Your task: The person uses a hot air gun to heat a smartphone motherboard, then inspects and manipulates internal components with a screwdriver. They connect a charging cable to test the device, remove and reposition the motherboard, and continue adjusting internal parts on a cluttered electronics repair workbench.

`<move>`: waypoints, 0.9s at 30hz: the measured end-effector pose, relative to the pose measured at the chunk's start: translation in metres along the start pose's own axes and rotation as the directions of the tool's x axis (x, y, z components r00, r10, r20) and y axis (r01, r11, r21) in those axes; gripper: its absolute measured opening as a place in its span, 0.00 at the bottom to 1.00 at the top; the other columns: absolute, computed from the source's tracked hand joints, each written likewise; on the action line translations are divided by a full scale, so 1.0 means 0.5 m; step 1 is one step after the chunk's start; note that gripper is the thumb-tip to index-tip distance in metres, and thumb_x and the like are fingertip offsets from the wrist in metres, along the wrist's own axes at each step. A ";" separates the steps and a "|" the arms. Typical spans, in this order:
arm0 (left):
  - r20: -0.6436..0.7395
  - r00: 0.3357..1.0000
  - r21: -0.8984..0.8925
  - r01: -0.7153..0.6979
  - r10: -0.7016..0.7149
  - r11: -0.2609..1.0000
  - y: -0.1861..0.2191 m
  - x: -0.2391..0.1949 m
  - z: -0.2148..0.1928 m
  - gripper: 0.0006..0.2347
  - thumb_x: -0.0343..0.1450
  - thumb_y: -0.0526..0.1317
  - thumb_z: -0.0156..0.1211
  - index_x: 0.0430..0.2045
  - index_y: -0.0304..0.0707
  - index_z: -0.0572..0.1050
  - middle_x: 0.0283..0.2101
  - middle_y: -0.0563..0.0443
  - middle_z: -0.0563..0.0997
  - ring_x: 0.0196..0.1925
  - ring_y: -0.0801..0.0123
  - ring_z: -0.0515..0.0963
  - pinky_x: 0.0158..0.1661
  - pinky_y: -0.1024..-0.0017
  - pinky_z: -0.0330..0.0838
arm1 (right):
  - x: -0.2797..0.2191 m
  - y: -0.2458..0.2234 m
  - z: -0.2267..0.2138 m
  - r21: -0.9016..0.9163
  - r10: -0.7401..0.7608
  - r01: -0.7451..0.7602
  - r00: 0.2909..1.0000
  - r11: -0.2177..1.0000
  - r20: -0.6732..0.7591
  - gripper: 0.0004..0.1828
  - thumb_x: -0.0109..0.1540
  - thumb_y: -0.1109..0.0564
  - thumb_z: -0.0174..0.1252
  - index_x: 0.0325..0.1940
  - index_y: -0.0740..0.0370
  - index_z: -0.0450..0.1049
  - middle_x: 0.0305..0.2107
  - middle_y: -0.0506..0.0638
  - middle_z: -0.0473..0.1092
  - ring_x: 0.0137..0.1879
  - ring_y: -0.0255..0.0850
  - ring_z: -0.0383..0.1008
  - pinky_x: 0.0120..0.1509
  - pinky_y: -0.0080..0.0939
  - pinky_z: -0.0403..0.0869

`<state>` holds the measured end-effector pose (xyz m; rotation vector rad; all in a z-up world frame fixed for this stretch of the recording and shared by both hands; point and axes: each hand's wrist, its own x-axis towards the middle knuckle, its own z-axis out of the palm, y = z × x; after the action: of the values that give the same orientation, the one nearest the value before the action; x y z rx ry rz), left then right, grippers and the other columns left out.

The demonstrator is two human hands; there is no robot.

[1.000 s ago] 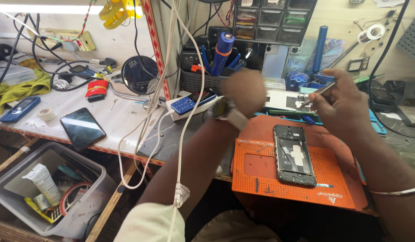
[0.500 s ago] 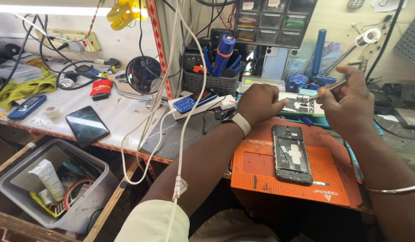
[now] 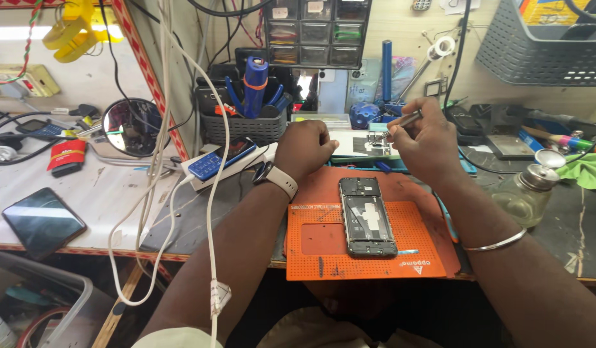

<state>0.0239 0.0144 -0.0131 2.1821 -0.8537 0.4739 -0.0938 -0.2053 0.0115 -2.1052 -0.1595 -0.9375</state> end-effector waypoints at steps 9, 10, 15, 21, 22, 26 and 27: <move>-0.126 0.990 0.150 0.075 -0.057 0.986 -0.043 0.006 0.024 0.11 0.63 0.41 0.69 0.32 0.32 0.79 0.37 0.38 0.83 0.42 0.47 0.83 0.44 0.56 0.76 | -0.001 -0.005 0.002 -0.001 0.013 -0.013 0.999 1.000 0.037 0.20 0.65 0.64 0.60 0.59 0.67 0.63 0.36 0.54 0.79 0.42 0.33 0.80 0.44 0.35 0.78; -0.095 0.990 0.184 0.118 -0.101 0.976 -0.043 0.008 0.025 0.14 0.64 0.42 0.68 0.35 0.30 0.78 0.37 0.35 0.83 0.42 0.46 0.83 0.44 0.55 0.77 | -0.001 -0.006 0.003 -0.002 0.014 -0.014 0.999 1.000 0.038 0.20 0.65 0.64 0.60 0.59 0.67 0.63 0.36 0.54 0.79 0.42 0.33 0.80 0.44 0.35 0.78; -0.024 0.979 0.241 0.201 -0.201 0.949 -0.044 0.014 0.029 0.18 0.67 0.42 0.66 0.43 0.25 0.74 0.38 0.31 0.83 0.43 0.45 0.84 0.45 0.57 0.79 | -0.001 -0.010 0.004 -0.005 0.042 -0.042 0.998 0.999 0.054 0.20 0.65 0.63 0.59 0.59 0.67 0.62 0.35 0.54 0.79 0.42 0.33 0.80 0.43 0.35 0.78; -0.056 0.973 0.138 0.231 -0.226 0.963 -0.053 0.019 0.040 0.13 0.63 0.41 0.67 0.38 0.35 0.81 0.40 0.37 0.84 0.45 0.48 0.83 0.48 0.59 0.77 | -0.001 -0.011 0.007 0.003 0.062 -0.062 0.995 0.998 0.083 0.21 0.64 0.63 0.59 0.60 0.66 0.62 0.36 0.55 0.80 0.42 0.35 0.81 0.44 0.35 0.79; -0.064 0.971 0.119 0.236 -0.230 0.964 -0.056 0.019 0.041 0.12 0.63 0.40 0.67 0.37 0.35 0.81 0.40 0.37 0.84 0.45 0.48 0.83 0.48 0.59 0.77 | -0.001 -0.011 0.007 -0.008 0.066 -0.065 0.994 0.998 0.089 0.21 0.64 0.63 0.59 0.60 0.66 0.62 0.36 0.55 0.80 0.42 0.35 0.82 0.44 0.36 0.79; -0.081 0.964 0.043 0.257 -0.253 0.965 -0.061 0.022 0.049 0.10 0.64 0.40 0.66 0.34 0.35 0.83 0.40 0.37 0.84 0.45 0.49 0.84 0.49 0.60 0.76 | 0.001 -0.009 0.007 -0.058 0.078 -0.072 0.990 0.996 0.114 0.22 0.63 0.63 0.60 0.60 0.66 0.62 0.35 0.55 0.80 0.42 0.37 0.83 0.45 0.37 0.79; -0.081 0.962 0.024 0.263 -0.260 0.965 -0.062 0.023 0.051 0.09 0.65 0.40 0.65 0.33 0.35 0.83 0.40 0.37 0.84 0.45 0.49 0.84 0.48 0.60 0.76 | 0.003 -0.008 0.006 -0.072 0.080 -0.072 0.990 0.995 0.120 0.23 0.63 0.63 0.60 0.60 0.66 0.62 0.35 0.55 0.80 0.42 0.38 0.83 0.45 0.37 0.79</move>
<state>0.0555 0.0063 -0.0389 2.2515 -0.5084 0.4403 -0.0928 -0.2006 0.0137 -2.2168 -0.1105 -0.7788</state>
